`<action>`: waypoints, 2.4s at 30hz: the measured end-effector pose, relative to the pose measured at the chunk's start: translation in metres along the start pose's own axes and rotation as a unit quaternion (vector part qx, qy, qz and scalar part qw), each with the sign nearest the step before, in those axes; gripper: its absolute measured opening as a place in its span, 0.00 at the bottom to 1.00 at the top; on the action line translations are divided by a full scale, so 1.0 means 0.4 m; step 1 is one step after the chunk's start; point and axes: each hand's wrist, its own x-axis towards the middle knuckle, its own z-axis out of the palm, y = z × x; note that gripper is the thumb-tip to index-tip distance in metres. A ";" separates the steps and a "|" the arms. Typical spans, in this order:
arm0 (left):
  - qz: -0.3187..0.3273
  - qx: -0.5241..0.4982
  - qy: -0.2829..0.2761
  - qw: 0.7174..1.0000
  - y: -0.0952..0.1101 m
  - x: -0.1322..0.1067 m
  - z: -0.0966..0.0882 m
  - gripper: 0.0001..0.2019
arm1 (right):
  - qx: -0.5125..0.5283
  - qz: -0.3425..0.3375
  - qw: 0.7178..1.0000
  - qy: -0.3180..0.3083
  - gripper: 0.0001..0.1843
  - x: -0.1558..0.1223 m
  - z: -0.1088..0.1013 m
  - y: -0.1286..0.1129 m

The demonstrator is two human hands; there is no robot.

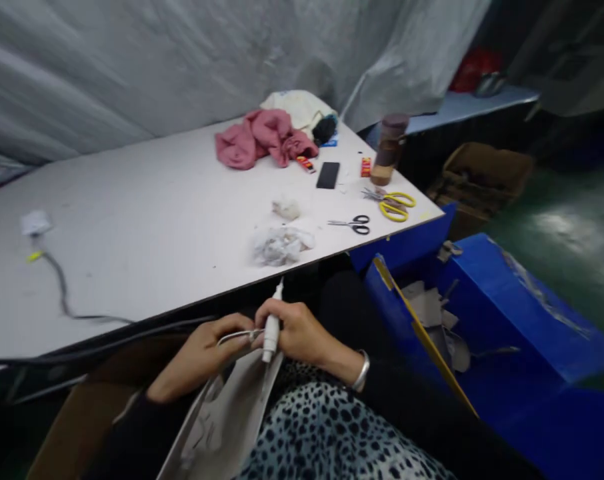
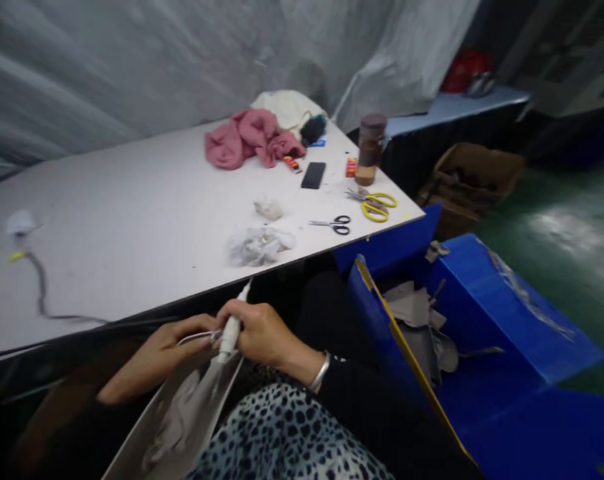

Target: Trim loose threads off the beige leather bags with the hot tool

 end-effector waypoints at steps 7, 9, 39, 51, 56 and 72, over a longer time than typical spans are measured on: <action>0.059 -0.112 -0.072 0.989 -0.095 0.016 0.009 0.18 | -0.033 0.045 0.998 0.033 0.05 0.002 0.032 -0.007; 0.049 -0.117 -0.024 0.992 -0.109 0.017 0.032 0.16 | -0.060 0.045 0.997 0.027 0.05 0.008 0.033 -0.016; -0.069 -0.396 0.177 0.898 -0.144 0.135 -0.119 0.18 | -0.080 0.022 0.973 0.214 0.27 0.109 -0.142 0.044; -0.094 -0.429 0.044 0.897 -0.129 0.180 0.143 0.15 | -0.165 -0.007 0.951 0.262 0.14 0.230 -0.188 0.103; -0.085 -0.404 0.046 0.910 -0.126 0.182 0.146 0.13 | -0.178 -0.017 0.946 0.269 0.13 0.241 -0.185 0.129; -0.062 -0.337 0.011 0.940 -0.128 0.193 0.103 0.10 | -0.297 -0.066 0.932 0.198 0.14 0.269 -0.188 0.133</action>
